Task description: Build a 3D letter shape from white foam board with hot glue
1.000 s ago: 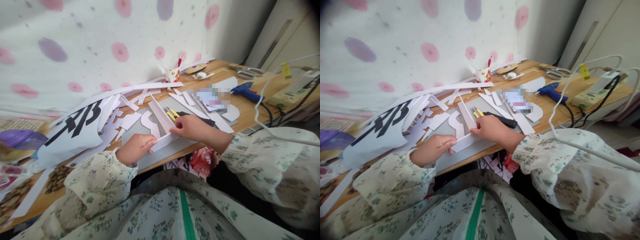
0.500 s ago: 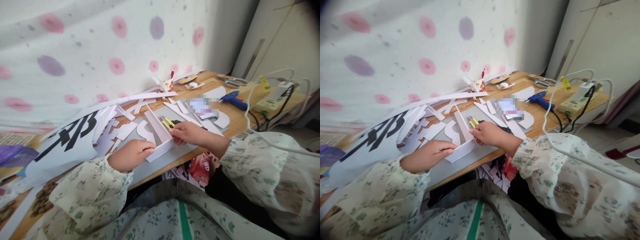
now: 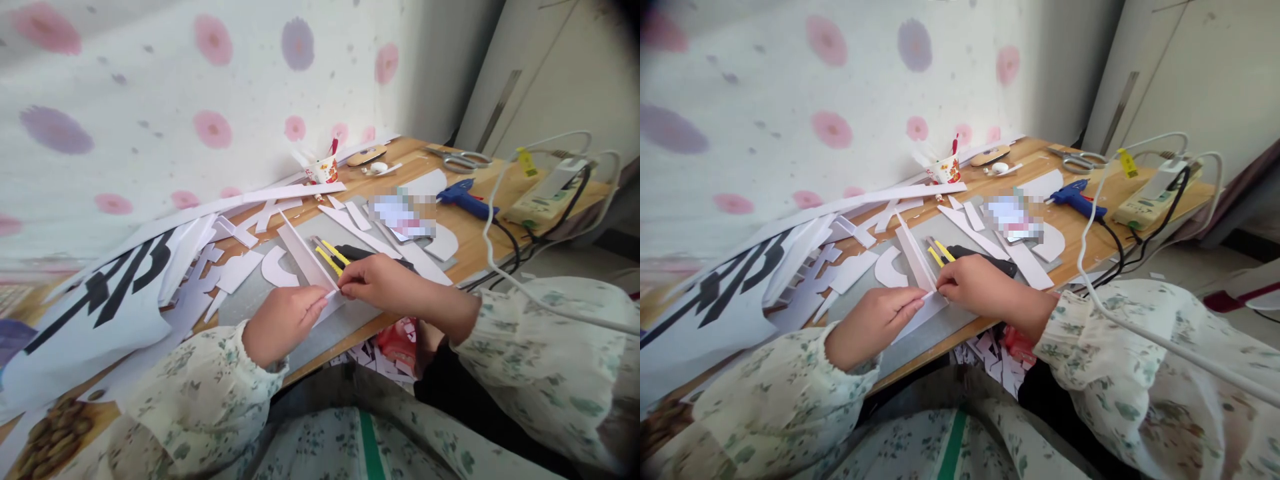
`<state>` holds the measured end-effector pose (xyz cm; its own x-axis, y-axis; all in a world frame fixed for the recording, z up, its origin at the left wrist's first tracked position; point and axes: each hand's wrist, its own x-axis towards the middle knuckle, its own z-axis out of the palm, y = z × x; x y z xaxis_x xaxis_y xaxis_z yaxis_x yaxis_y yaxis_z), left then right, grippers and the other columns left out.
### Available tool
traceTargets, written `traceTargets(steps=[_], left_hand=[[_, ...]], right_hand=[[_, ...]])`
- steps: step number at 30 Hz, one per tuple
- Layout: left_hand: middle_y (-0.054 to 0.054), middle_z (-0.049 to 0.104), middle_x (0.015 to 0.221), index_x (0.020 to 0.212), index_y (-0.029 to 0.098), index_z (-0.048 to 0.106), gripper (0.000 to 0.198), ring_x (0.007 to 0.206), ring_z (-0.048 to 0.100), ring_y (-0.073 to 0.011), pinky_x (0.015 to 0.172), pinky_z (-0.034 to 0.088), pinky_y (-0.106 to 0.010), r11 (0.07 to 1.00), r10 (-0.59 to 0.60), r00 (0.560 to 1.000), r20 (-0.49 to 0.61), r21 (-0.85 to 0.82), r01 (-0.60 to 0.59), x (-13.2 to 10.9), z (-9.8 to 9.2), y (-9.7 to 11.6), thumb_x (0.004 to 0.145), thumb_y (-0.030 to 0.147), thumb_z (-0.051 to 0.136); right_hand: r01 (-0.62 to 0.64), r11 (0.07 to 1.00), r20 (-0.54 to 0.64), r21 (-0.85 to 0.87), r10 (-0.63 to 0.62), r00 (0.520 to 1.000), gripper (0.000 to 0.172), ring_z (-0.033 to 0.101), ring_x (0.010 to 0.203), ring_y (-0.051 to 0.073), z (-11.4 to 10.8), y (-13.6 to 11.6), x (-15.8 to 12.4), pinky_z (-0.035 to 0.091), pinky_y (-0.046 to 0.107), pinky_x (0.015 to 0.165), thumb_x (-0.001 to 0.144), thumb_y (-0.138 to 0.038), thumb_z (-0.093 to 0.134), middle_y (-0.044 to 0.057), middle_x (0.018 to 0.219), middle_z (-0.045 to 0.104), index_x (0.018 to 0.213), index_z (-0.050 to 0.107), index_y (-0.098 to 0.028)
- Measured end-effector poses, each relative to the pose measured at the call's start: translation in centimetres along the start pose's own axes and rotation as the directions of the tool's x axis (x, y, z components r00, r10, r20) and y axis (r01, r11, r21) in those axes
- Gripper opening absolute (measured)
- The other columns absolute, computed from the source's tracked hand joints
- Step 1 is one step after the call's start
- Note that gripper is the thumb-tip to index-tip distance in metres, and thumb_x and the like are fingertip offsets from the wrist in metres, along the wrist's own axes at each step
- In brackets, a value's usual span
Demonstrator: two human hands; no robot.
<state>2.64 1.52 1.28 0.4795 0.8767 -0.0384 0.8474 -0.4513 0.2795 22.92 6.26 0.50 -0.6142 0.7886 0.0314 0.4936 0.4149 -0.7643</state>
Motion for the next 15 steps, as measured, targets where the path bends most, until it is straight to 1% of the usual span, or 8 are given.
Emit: traceTargets(steps=[4,9,12,15], left_hand=[[-0.004,0.072,0.085,0.096,0.020,0.068,0.033,0.076,0.066,-0.0172,0.070,0.047,-0.025,0.998,0.045,0.999,-0.021,-0.032,-0.045,0.0,0.2,-0.2,0.097,0.033,0.038],[-0.004,0.072,0.084,0.095,0.019,0.068,0.033,0.076,0.066,-0.0173,0.072,0.048,-0.026,0.996,0.081,0.995,-0.061,-0.024,-0.083,0.0,0.4,-0.5,0.098,0.033,0.038],[-0.005,0.072,0.085,0.094,0.018,0.068,0.035,0.077,0.067,-0.0181,0.072,0.049,-0.027,0.993,0.120,0.989,-0.080,-0.003,-0.121,0.0,0.5,-0.6,0.098,0.032,0.036],[-0.005,0.072,0.086,0.093,0.017,0.068,0.036,0.077,0.067,-0.0182,0.070,0.049,-0.028,0.990,0.143,0.985,-0.098,0.017,-0.142,0.0,0.6,-0.6,0.099,0.030,0.035]], right_hand=[[-0.025,0.998,-0.022,0.051,0.026,0.999,0.014,0.060,0.063,0.012,0.4,0.1,0.1,0.041,0.022,0.061,0.076,-0.014,0.056,-0.001,0.066,0.069,0.073,0.070,-0.018],[-0.041,0.993,-0.017,0.110,0.043,0.999,0.015,0.061,0.064,0.013,0.6,0.2,-0.1,0.042,0.022,0.062,0.076,-0.012,0.057,-0.002,0.066,0.068,0.073,0.070,-0.018],[0.003,0.987,0.016,0.159,-0.006,1.000,0.018,0.062,0.072,0.014,0.6,0.6,-0.3,0.044,0.023,0.068,0.076,-0.009,0.055,-0.001,0.074,0.069,0.078,0.071,-0.017],[0.108,0.979,0.044,0.172,-0.118,0.992,0.023,0.061,0.081,0.015,0.5,1.1,-0.9,0.045,0.024,0.075,0.078,-0.006,0.050,0.002,0.081,0.067,0.083,0.070,-0.016]])
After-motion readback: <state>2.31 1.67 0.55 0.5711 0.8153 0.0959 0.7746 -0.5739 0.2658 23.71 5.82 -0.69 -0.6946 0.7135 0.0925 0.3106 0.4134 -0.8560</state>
